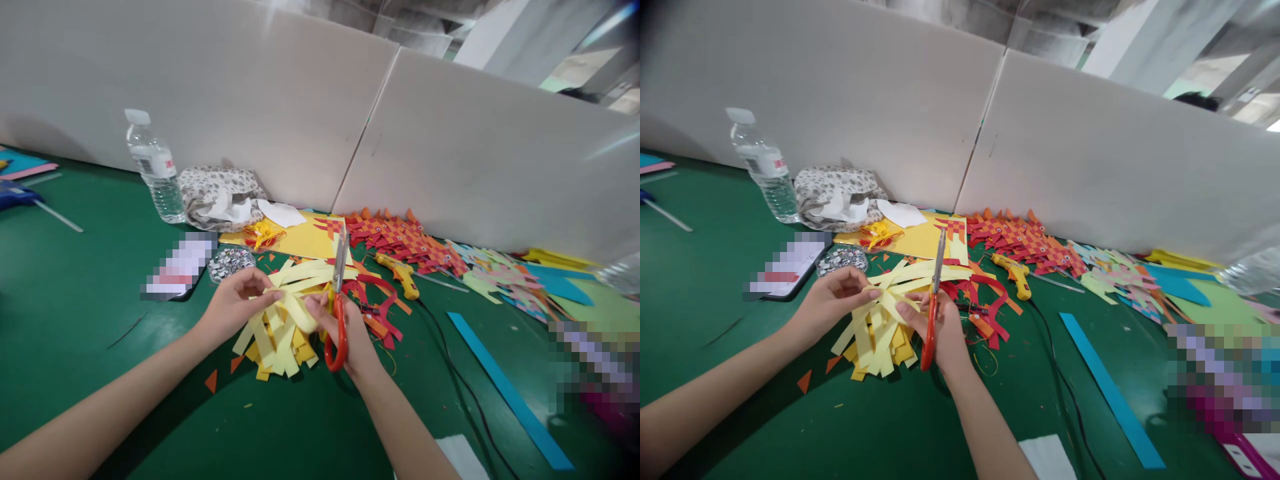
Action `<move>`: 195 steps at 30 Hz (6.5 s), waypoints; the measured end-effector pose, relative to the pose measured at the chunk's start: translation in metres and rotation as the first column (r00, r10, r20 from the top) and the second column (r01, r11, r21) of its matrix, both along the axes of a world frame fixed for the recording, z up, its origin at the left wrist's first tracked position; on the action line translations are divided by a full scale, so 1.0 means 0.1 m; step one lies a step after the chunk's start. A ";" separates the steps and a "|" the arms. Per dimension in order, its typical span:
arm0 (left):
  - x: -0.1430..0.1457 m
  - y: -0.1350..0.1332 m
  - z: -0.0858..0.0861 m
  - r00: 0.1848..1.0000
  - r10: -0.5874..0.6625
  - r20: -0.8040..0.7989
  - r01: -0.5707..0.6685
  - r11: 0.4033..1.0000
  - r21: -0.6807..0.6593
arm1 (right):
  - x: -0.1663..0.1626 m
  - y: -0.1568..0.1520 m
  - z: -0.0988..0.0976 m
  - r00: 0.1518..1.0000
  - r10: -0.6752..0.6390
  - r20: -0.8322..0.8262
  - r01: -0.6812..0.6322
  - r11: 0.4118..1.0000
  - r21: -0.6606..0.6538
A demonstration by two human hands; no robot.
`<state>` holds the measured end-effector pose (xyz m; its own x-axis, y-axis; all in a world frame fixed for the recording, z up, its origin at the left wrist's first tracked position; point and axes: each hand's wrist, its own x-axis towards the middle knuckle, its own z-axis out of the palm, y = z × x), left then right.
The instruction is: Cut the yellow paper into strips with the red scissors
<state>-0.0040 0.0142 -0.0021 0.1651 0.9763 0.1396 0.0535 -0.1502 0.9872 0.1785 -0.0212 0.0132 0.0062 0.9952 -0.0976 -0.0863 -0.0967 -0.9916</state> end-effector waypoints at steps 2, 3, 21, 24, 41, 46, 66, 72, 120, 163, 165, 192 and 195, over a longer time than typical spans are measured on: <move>0.01 0.01 0.00 0.997 0.016 0.081 -0.011 0.998 -0.061 | 0.01 0.01 -0.01 1.000 -0.006 -0.015 0.006 1.000 0.026; 0.01 0.02 0.01 0.994 0.022 0.105 -0.013 0.996 -0.088 | 0.01 0.01 -0.01 1.000 -0.001 -0.023 0.002 1.000 0.028; -0.01 -0.01 0.05 0.987 0.008 0.164 0.031 0.971 -0.236 | 0.04 0.05 -0.08 0.983 -0.178 0.045 0.175 0.982 0.068; -0.02 0.01 0.03 0.986 0.016 0.166 0.026 0.968 -0.250 | 0.04 0.06 -0.08 0.982 -0.188 0.027 0.186 0.981 0.059; -0.09 0.12 -0.05 0.971 -0.027 0.236 0.121 0.910 -0.396 | 0.09 0.10 -0.05 0.944 -0.317 -0.091 0.319 0.948 0.012; -0.10 0.12 -0.06 0.967 -0.042 0.251 0.146 0.900 -0.411 | 0.10 0.10 -0.05 0.944 -0.315 -0.094 0.319 0.947 0.029; -0.12 0.13 -0.06 0.972 -0.061 0.227 0.158 0.885 -0.437 | 0.10 0.10 -0.05 0.943 -0.323 -0.074 0.325 0.946 0.011; -0.12 0.15 -0.12 0.981 -0.092 0.173 0.151 0.916 -0.371 | 0.14 0.13 -0.11 0.942 -0.336 0.003 0.336 0.942 0.020; -0.05 0.02 0.01 0.999 -0.021 0.039 0.029 0.976 -0.214 | 0.14 0.10 -0.05 0.907 -0.395 -0.149 0.419 0.883 0.213; 0.16 -0.14 0.01 0.954 -0.161 0.254 0.251 0.892 -0.377 | -0.09 -0.02 -0.10 0.979 -0.194 -0.057 0.200 0.968 0.150; 0.19 -0.16 -0.01 0.953 -0.128 0.273 0.231 0.891 -0.392 | -0.12 -0.04 -0.11 0.978 -0.201 -0.048 0.206 0.967 0.149; -0.02 0.02 0.01 0.961 -0.033 0.273 0.093 0.974 -0.208 | 0.03 -0.06 -0.05 0.385 -0.106 0.917 -0.173 0.968 0.184; -0.03 0.01 0.00 0.958 -0.049 0.281 0.112 0.971 -0.213 | 0.03 -0.06 -0.04 0.391 -0.108 0.914 -0.179 0.965 0.190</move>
